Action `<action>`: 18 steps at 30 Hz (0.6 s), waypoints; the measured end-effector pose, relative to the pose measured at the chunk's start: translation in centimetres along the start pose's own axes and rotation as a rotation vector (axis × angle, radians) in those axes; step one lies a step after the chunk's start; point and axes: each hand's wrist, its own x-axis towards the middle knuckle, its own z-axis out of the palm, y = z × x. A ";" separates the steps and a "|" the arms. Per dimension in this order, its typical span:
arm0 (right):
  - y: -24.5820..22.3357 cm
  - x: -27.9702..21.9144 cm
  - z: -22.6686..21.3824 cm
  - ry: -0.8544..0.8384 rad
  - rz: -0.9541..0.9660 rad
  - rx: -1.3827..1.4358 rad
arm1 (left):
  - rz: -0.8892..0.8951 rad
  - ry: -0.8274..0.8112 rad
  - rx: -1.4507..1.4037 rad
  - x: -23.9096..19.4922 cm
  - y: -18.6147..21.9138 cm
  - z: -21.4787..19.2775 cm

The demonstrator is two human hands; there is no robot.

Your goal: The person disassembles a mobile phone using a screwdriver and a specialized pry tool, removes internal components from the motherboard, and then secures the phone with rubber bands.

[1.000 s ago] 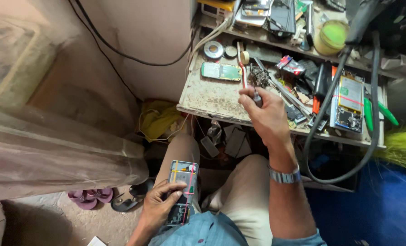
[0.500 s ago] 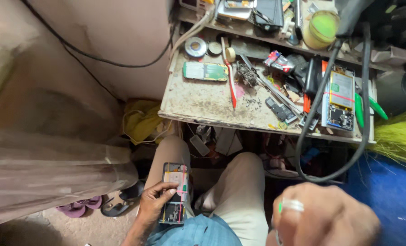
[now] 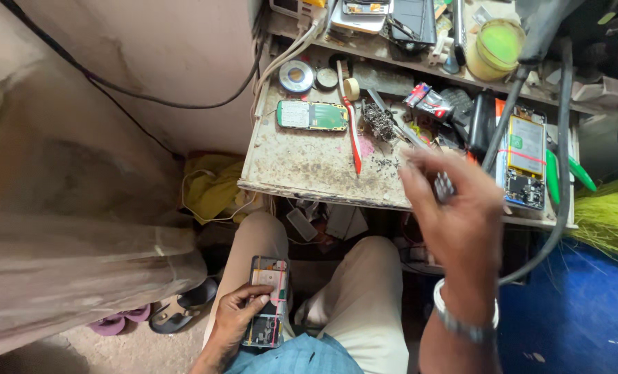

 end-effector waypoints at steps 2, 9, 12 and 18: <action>1.9 3.7 1.7 -0.053 -0.042 -0.242 | -0.014 0.020 0.010 0.3 -0.2 0.2; 5.8 6.2 5.8 -0.139 -0.217 -0.572 | -0.001 -0.007 0.000 0.4 -0.7 0.1; 6.1 6.3 6.5 -0.101 -0.347 -0.682 | 0.028 -0.007 0.021 0.5 -0.5 0.0; 7.1 5.5 8.1 -0.056 -0.403 -0.770 | -0.006 0.001 -0.035 0.3 0.0 0.3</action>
